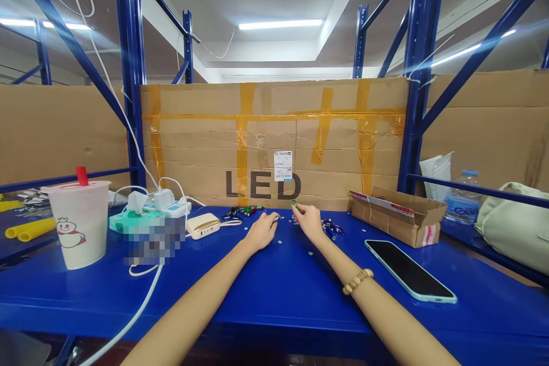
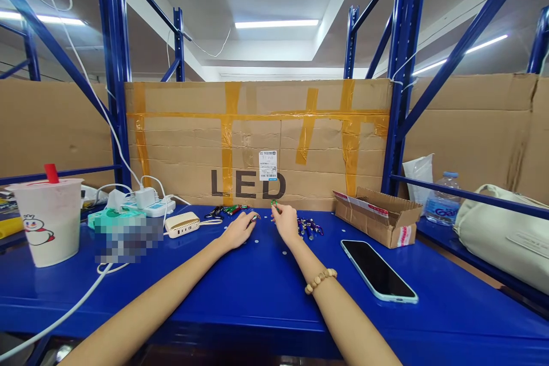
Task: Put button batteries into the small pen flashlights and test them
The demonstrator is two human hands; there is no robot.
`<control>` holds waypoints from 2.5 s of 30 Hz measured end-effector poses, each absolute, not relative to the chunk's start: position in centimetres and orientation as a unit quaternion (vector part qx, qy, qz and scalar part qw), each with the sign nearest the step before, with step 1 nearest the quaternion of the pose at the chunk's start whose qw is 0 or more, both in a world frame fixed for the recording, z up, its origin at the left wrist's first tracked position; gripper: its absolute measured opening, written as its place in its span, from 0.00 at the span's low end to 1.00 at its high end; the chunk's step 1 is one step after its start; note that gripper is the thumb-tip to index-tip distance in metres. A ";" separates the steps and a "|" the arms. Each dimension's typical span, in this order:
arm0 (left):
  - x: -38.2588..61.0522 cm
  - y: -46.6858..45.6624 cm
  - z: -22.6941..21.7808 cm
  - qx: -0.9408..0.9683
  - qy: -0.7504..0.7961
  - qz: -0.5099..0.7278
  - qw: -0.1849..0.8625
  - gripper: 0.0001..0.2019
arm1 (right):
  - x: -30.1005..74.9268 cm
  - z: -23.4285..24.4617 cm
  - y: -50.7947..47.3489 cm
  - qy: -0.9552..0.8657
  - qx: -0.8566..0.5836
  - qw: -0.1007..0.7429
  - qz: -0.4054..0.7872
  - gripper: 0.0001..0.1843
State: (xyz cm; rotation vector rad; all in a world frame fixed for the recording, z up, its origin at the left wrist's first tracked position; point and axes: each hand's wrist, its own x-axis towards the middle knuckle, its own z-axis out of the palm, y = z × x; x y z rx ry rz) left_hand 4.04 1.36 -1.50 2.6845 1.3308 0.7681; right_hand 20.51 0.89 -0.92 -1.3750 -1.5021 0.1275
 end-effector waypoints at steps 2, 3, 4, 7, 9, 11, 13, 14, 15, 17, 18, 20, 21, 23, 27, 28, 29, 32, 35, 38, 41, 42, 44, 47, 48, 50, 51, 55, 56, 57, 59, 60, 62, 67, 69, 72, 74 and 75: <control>3.8 1.7 -1.5 0.866 0.423 0.264 0.032 0.15 | 21.3 -0.7 0.6 -0.626 -0.623 0.468 0.023 0.18; 3.7 1.8 -1.5 0.865 0.421 0.269 0.038 0.15 | 21.6 -0.5 0.4 -0.622 -0.650 0.437 0.001 0.18; 3.6 2.0 -1.5 0.864 0.422 0.272 0.044 0.15 | 21.8 -0.3 0.2 -0.618 -0.673 0.405 -0.020 0.18; 3.5 2.2 -1.4 0.861 0.427 0.271 0.054 0.15 | 21.9 0.1 -0.5 -0.604 -0.728 0.319 -0.059 0.16; 3.5 2.1 -1.3 0.864 0.423 0.268 0.053 0.15 | 21.9 0.2 -0.8 -0.600 -0.746 0.281 -0.063 0.14; 3.6 1.8 -1.1 0.867 0.419 0.265 0.050 0.14 | 22.0 0.1 -0.9 -0.594 -0.756 0.266 -0.065 0.13; 3.7 1.4 -0.9 0.869 0.416 0.264 0.046 0.13 | 22.0 0.0 -0.8 -0.594 -0.747 0.288 -0.083 0.13; 3.8 1.2 -0.8 0.871 0.413 0.263 0.044 0.13 | 22.0 0.0 -0.6 -0.600 -0.730 0.315 -0.089 0.14; 3.8 1.0 -0.7 0.872 0.411 0.263 0.041 0.13 | 21.9 -0.1 -0.4 -0.609 -0.705 0.354 -0.086 0.15; 3.8 0.8 -0.5 0.874 0.407 0.261 0.037 0.13 | 21.5 -0.3 0.0 -0.626 -0.635 0.451 -0.033 0.19; 3.8 0.7 -0.4 0.875 0.407 0.259 0.037 0.13 | 21.1 -0.4 0.3 -0.628 -0.600 0.495 0.016 0.21; 3.8 0.5 -0.3 0.876 0.410 0.253 0.037 0.14 | 20.2 -0.6 0.6 -0.626 -0.537 0.554 0.113 0.22; 3.8 0.5 -0.3 0.876 0.411 0.250 0.037 0.14 | 19.7 -0.7 0.7 -0.629 -0.513 0.567 0.140 0.22; 3.9 0.4 -0.3 0.875 0.418 0.241 0.035 0.15 | 18.9 -0.8 0.5 -0.625 -0.489 0.583 0.177 0.22; 4.3 0.0 -0.3 0.863 0.451 0.228 0.009 0.17 | 18.0 -0.6 -0.2 -0.595 -0.486 0.593 0.239 0.20; 4.4 0.0 -0.3 0.860 0.457 0.229 0.002 0.17 | 17.9 -0.5 -0.4 -0.578 -0.491 0.597 0.260 0.20; 4.5 -0.1 -0.3 0.857 0.460 0.231 -0.005 0.17 | 17.9 -0.4 -0.4 -0.558 -0.496 0.602 0.283 0.20; 4.6 -0.1 -0.3 0.857 0.460 0.232 -0.022 0.17 | 17.7 -0.5 -0.4 -0.514 -0.501 0.611 0.334 0.19; 4.6 0.1 -0.4 0.859 0.463 0.218 -0.033 0.17 | 17.5 -0.7 -0.2 -0.507 -0.505 0.615 0.330 0.18; 4.7 0.4 -0.6 0.858 0.466 0.212 -0.036 0.17 | 17.3 -1.0 -0.1 -0.490 -0.509 0.629 0.325 0.17; 4.8 0.5 -0.6 0.858 0.466 0.214 -0.028 0.17 | 17.2 -1.0 -0.1 -0.471 -0.506 0.639 0.336 0.16; 4.8 0.6 -0.6 0.858 0.466 0.216 -0.024 0.17 | 17.1 -1.0 -0.1 -0.467 -0.505 0.642 0.339 0.16; 4.9 0.7 -0.7 0.856 0.467 0.222 -0.013 0.17 | 17.1 -0.9 -0.2 -0.458 -0.504 0.647 0.343 0.15; 4.9 0.8 -0.8 0.854 0.465 0.234 0.011 0.18 | 17.1 -0.7 -0.2 -0.443 -0.508 0.650 0.352 0.13; 5.0 0.8 -0.8 0.853 0.464 0.237 0.021 0.18 | 17.1 -0.7 -0.3 -0.439 -0.511 0.649 0.353 0.12; 5.0 1.0 -0.9 0.850 0.465 0.243 0.043 0.17 | 17.2 -0.8 -0.2 -0.437 -0.517 0.647 0.351 0.12; 5.1 1.1 -1.0 0.849 0.464 0.247 0.054 0.17 | 17.2 -0.8 -0.1 -0.438 -0.520 0.645 0.347 0.12; 5.2 1.7 -1.2 0.847 0.447 0.273 0.093 0.17 | 17.3 -1.2 0.4 -0.456 -0.530 0.638 0.324 0.13; 5.2 1.9 -1.2 0.846 0.443 0.279 0.102 0.17 | 17.5 -1.3 0.7 -0.459 -0.532 0.637 0.316 0.14; 5.2 2.0 -1.3 0.846 0.439 0.283 0.111 0.17 | 17.8 -1.2 0.9 -0.459 -0.535 0.638 0.310 0.15; 5.1 2.0 -1.3 0.846 0.432 0.286 0.126 0.18 | 19.0 -1.1 1.4 -0.443 -0.547 0.645 0.297 0.18; 5.0 2.0 -1.3 0.847 0.431 0.284 0.129 0.19 | 19.8 -0.9 1.7 -0.427 -0.557 0.651 0.290 0.20; 4.7 1.8 -1.2 0.850 0.434 0.273 0.119 0.19 | 21.6 -0.7 2.0 -0.398 -0.577 0.667 0.253 0.23; 4.2 1.5 -1.2 0.875 0.436 0.207 0.033 0.16 | 24.2 -0.9 1.8 -0.427 -0.633 0.630 0.144 0.20; 4.2 1.6 -1.3 0.891 0.412 0.189 -0.012 0.14 | 23.7 -1.2 1.4 -0.491 -0.654 0.568 0.097 0.17; 4.3 1.9 -1.6 0.906 0.375 0.179 -0.074 0.13 | 22.1 -1.3 0.8 -0.590 -0.663 0.460 0.031 0.14; 4.4 2.2 -1.8 0.909 0.365 0.177 -0.102 0.13 | 21.0 -1.2 0.4 -0.632 -0.659 0.407 0.000 0.13; 4.4 2.3 -1.9 0.908 0.362 0.176 -0.112 0.13 | 20.6 -1.2 0.3 -0.647 -0.658 0.384 -0.008 0.12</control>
